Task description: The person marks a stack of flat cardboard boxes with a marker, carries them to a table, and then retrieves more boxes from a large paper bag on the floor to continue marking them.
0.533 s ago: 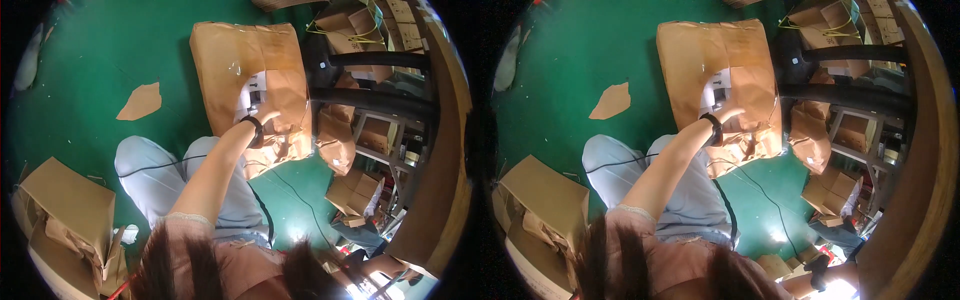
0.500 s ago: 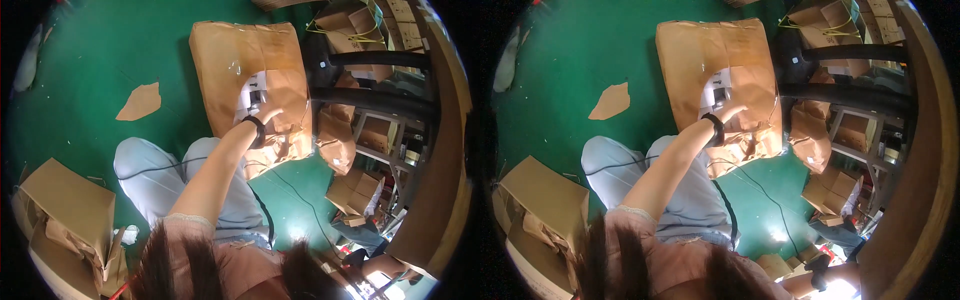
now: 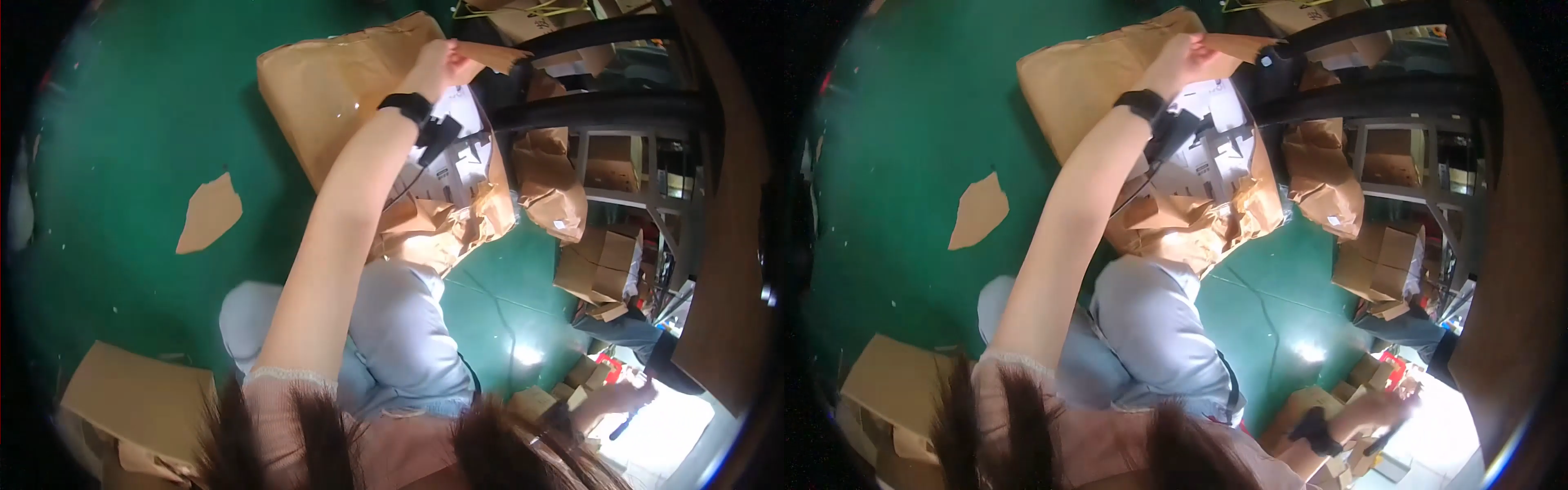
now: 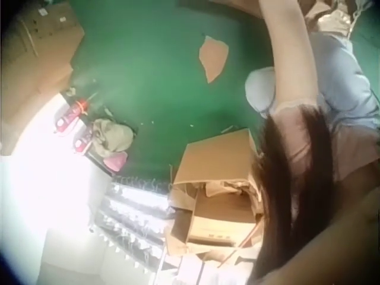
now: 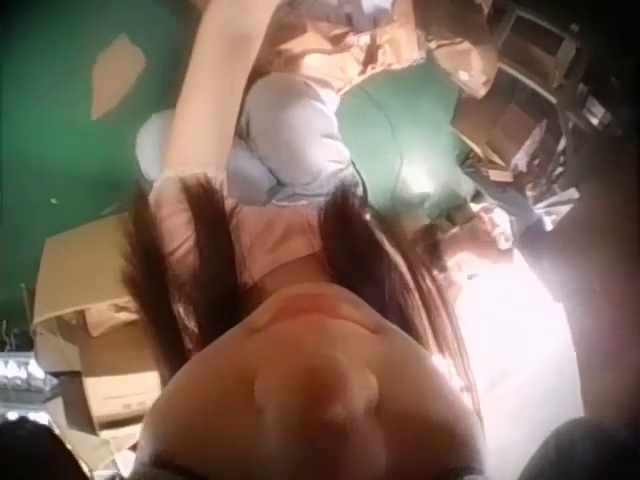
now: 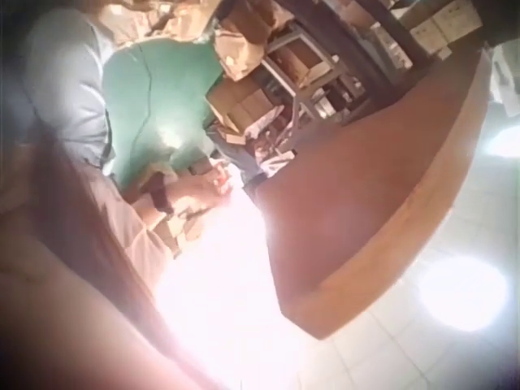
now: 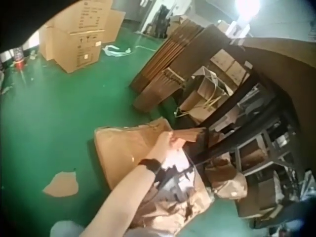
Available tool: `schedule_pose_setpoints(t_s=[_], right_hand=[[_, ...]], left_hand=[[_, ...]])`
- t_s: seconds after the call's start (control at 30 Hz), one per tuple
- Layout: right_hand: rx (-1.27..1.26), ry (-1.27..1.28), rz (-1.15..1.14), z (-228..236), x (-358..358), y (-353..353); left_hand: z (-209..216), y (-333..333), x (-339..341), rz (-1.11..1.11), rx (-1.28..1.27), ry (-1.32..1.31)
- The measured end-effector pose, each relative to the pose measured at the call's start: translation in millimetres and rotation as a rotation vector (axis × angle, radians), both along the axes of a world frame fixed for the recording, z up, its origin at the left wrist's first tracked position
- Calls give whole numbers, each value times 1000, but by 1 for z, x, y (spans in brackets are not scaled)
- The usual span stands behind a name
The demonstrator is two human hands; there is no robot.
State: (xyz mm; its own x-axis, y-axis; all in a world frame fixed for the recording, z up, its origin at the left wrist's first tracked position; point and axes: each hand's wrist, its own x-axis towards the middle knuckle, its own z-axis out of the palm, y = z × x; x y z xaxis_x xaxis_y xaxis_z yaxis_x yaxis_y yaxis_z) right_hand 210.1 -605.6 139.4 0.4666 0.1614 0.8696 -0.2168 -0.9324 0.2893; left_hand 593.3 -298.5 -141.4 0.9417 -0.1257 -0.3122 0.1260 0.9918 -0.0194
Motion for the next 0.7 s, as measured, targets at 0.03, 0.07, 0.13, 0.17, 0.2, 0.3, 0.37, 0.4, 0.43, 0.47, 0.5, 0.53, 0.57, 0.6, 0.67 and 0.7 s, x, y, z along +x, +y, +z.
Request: schedule_pose_setpoints(t_s=[0.03,0.07,0.13,0.17,0.2,0.3,0.37,0.4,0.43,0.47,0.5,0.53,0.57,0.6,0.67,0.7], right_hand=[[469,184,107,-35,-3,5],[984,294,148,-68,0,10],[1553,401,137,-122,17,27],[1616,502,227,-150,35,41],[1665,576,301,-174,50,58],[1926,592,301,-245,113,51],[1268,835,401,-297,157,35],[951,874,369,-313,176,34],[766,911,294,-320,193,36],[579,950,235,-326,206,44],[586,949,236,-327,214,54],[614,1057,240,-326,221,63],[637,1171,246,-325,223,66],[642,1174,246,-331,223,61],[498,1107,353,-347,221,52],[428,1070,406,-353,220,48]], left_hand=[[-18,3,12,-7,0,4],[-24,1,14,-28,-10,-14],[-34,-6,8,116,145,-5],[-51,0,-7,134,156,8],[-65,-6,-19,120,241,-180],[-75,-37,-56,-300,378,-309],[-98,-73,-65,-524,584,-137],[-121,-91,-73,-473,813,-280],[-129,-101,-80,-450,929,-357],[-138,-105,-90,-408,1050,-412],[-138,-110,-99,-314,1422,-451],[-137,-115,-107,-204,1791,-486],[-137,-119,-113,-76,2155,-507],[-139,-121,-117,-82,2157,-506],[-144,-116,-124,39,2312,-584],[-147,-113,-126,103,2389,-625]])
